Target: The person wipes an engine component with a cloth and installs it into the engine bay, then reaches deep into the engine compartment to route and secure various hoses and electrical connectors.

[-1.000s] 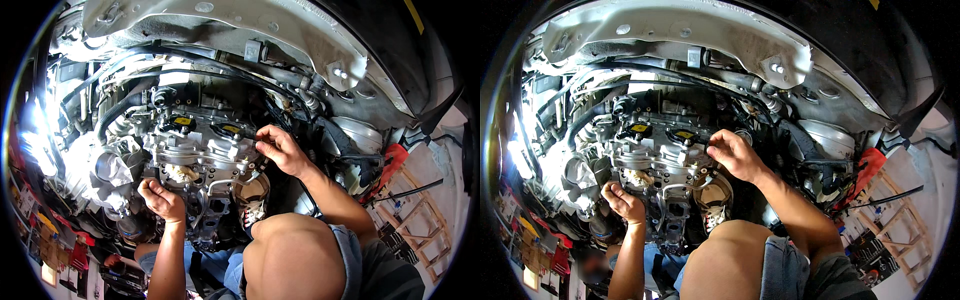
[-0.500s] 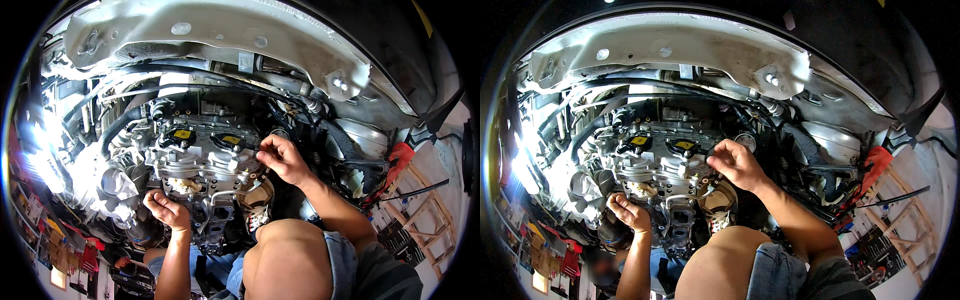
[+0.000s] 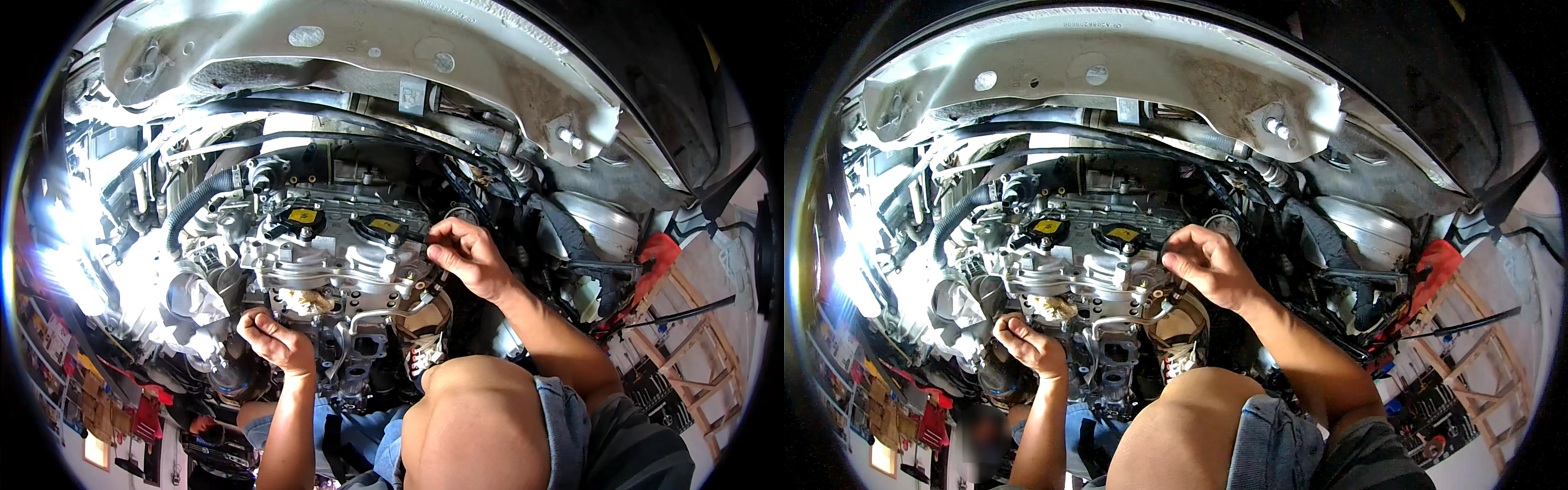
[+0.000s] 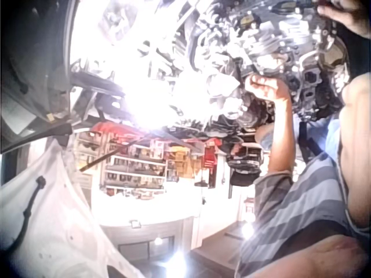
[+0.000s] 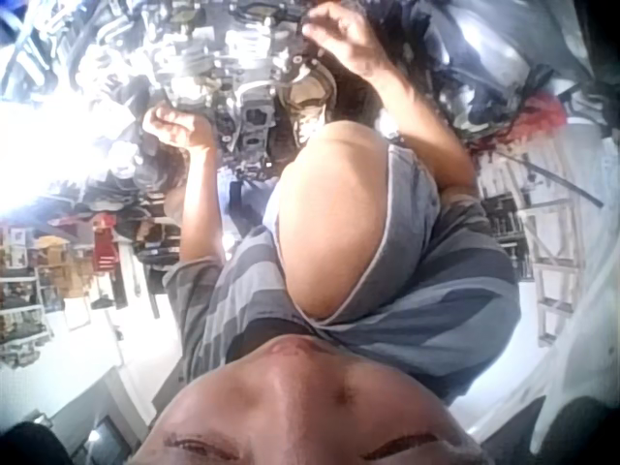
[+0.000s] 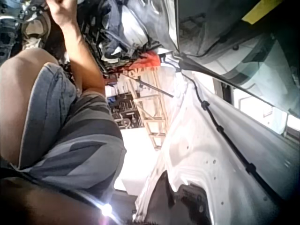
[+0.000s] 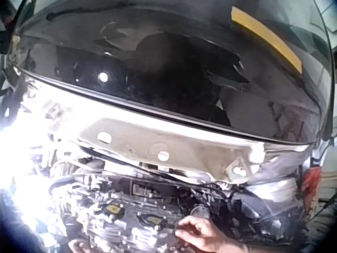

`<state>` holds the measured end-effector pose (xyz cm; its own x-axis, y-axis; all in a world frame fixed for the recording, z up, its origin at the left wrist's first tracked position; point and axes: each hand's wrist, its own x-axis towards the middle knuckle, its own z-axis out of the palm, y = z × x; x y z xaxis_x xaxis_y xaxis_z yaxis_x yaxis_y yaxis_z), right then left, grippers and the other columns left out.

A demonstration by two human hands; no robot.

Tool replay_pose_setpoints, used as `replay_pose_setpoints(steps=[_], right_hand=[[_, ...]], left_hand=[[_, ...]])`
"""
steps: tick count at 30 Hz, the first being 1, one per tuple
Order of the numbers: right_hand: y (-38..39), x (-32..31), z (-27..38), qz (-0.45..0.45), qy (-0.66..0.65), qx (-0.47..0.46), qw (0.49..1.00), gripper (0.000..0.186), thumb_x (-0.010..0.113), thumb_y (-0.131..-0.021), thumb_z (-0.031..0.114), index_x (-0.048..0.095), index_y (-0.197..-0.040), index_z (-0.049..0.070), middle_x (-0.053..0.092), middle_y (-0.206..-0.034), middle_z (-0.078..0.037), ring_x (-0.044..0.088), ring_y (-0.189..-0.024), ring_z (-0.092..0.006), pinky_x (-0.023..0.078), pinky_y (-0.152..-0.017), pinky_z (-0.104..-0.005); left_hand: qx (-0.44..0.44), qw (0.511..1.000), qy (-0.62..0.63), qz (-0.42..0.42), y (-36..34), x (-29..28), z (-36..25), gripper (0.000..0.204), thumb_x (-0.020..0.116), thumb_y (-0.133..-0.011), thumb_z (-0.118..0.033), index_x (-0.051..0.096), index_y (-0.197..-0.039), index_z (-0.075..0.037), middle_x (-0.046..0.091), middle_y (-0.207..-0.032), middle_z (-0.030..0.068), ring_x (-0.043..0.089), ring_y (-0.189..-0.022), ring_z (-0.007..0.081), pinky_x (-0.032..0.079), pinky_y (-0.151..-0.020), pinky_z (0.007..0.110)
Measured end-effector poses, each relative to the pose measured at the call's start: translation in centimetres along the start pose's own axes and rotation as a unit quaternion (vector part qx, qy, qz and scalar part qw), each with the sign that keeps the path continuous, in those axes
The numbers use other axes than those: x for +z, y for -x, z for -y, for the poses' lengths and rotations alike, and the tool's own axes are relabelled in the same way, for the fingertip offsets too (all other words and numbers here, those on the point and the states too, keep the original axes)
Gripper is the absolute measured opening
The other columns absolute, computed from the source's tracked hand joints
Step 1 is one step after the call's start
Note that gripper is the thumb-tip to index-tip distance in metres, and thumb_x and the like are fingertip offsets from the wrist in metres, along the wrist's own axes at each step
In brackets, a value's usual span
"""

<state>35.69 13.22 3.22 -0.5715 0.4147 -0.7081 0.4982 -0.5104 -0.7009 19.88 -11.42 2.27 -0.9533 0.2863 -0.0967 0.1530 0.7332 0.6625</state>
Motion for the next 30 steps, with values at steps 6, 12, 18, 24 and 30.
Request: replay_pose_setpoints(steps=[6, 12, 18, 24, 30], right_hand=[[0.0, -0.7, -1.1, 0.016, 0.010, 0.039, 0.999, 0.017, 0.068, -0.086, 0.015, 0.058, -0.080, 0.003, 0.052, -0.065, 0.005, 0.044, -0.060, -0.0029, 0.035, -0.055, -0.0212], [0.1, -0.9, -0.9, 0.015, 0.063, 0.024, 0.998, 0.026, 0.071, -0.085, 0.017, 0.055, -0.069, 0.003, 0.045, -0.058, 0.004, 0.039, -0.057, -0.0029, 0.031, -0.051, -0.0227], [0.1, -1.2, -0.7, 0.049, 0.062, 0.084, 0.993, 0.016, 0.069, -0.086, 0.015, 0.059, -0.089, 0.002, 0.052, -0.071, 0.004, 0.044, -0.065, -0.0030, 0.036, -0.058, -0.0202], [0.3, -0.7, -1.1, 0.032, -0.012, 0.033, 0.999, 0.013, 0.068, -0.085, 0.013, 0.063, -0.085, 0.001, 0.058, -0.071, 0.003, 0.050, -0.064, -0.0035, 0.039, -0.057, -0.0206], [0.5, 0.4, -0.4, -0.014, 0.005, 0.019, 1.000, 0.018, 0.070, -0.085, 0.015, 0.059, -0.076, 0.004, 0.053, -0.061, 0.005, 0.045, -0.055, -0.0026, 0.036, -0.050, -0.0206]], left_hand=[[-0.009, 1.000, 0.002, 0.001, 0.0, -0.1, 0.0, 0.017, 0.035, -0.100, -0.013, 0.043, -0.093, -0.001, 0.046, -0.084, 0.0095, 0.043, -0.078, 0.0194, 0.038, -0.076, 0.030], [0.005, 1.000, -0.020, -0.006, 0.0, -0.1, 0.0, 0.015, 0.037, -0.099, -0.011, 0.044, -0.096, 0.002, 0.048, -0.083, 0.0098, 0.045, -0.075, 0.0191, 0.040, -0.073, 0.030], [0.015, 1.000, -0.028, -0.002, 0.1, -0.2, 0.4, 0.015, 0.037, -0.099, -0.010, 0.044, -0.097, 0.002, 0.048, -0.083, 0.0096, 0.045, -0.076, 0.0192, 0.040, -0.074, 0.030], [-0.010, 1.000, -0.016, -0.006, 0.1, -0.2, 0.0, 0.017, 0.036, -0.100, -0.013, 0.044, -0.096, 0.001, 0.048, -0.085, 0.0098, 0.046, -0.077, 0.0190, 0.039, -0.075, 0.029], [-0.041, 0.999, -0.007, -0.003, 0.2, -0.3, 0.2, 0.021, 0.036, -0.101, -0.018, 0.045, -0.092, -0.001, 0.046, -0.085, 0.0101, 0.043, -0.078, 0.0202, 0.038, -0.076, 0.032]])
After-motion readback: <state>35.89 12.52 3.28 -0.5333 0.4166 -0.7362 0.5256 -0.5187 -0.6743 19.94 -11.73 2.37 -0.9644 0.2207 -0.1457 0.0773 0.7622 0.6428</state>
